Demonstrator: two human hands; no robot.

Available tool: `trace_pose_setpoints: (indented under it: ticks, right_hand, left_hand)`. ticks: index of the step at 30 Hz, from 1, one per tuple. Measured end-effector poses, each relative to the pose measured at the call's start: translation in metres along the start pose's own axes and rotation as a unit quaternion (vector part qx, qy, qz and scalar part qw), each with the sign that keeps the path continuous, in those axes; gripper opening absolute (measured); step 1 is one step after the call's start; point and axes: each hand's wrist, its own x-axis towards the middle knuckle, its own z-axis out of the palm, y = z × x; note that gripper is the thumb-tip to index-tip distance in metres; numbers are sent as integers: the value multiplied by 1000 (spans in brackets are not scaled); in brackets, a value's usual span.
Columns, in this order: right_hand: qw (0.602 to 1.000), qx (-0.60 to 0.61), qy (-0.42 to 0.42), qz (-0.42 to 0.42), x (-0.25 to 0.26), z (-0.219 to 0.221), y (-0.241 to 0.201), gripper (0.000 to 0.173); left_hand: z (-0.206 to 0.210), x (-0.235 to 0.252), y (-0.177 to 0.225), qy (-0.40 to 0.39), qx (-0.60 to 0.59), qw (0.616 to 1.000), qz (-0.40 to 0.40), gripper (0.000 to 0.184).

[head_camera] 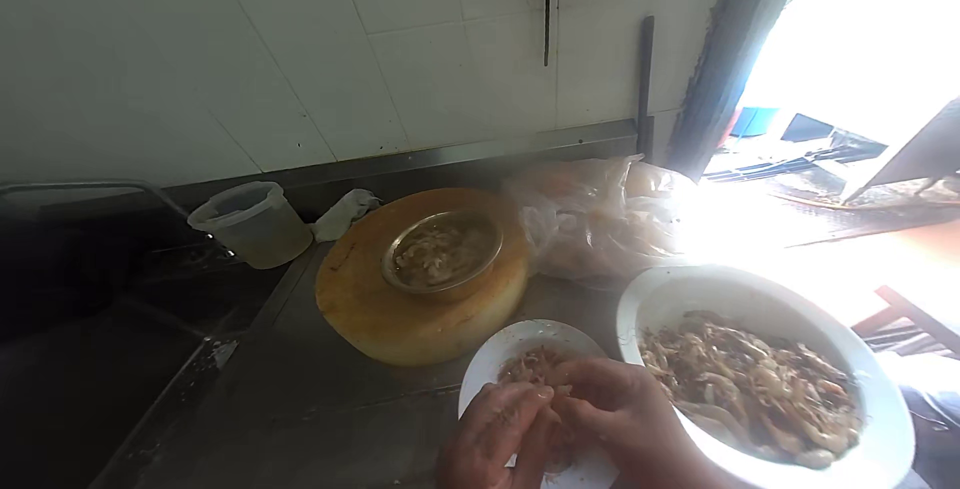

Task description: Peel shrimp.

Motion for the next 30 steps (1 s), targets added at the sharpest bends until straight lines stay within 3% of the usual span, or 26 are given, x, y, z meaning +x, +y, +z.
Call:
trace_pose_setpoints:
  ticks: [5, 9, 12, 15, 18, 21, 23, 25, 30]
  right_hand:
    - [999, 7, 25, -27, -4, 2, 2, 16]
    - [999, -2, 29, -31, -5, 0, 3, 10]
    - [999, -17, 23, -46, -4, -2, 4, 6]
    - [997, -30, 29, -62, -3, -5, 6, 6]
    - [995, -39, 55, -71, -3, -10, 5, 9]
    - [995, -41, 67, -59, -2, -13, 2, 12]
    - [996, -39, 66, -52, -2, -13, 0, 11]
    - [997, -40, 60, -41, -1, -10, 0, 10]
    - [998, -39, 49, -27, 1, -7, 1, 11]
  left_hand:
    - [5, -2, 8, 7, -49, 998, -27, 16]
    - [6, -6, 17, 15, -159, 979, -125, 17]
    - [3, -6, 20, 6, -296, 926, -235, 15]
    - [0, -4, 21, 14, -414, 840, -351, 17]
    - [-4, 1, 24, 38, -466, 783, -409, 18]
    - [-10, 4, 23, 29, -437, 804, -403, 19]
    - [-11, 6, 22, -42, -402, 835, -373, 29]
    - [-9, 8, 20, -99, -397, 840, -357, 37]
    - [2, 7, 21, -6, -410, 825, -390, 19]
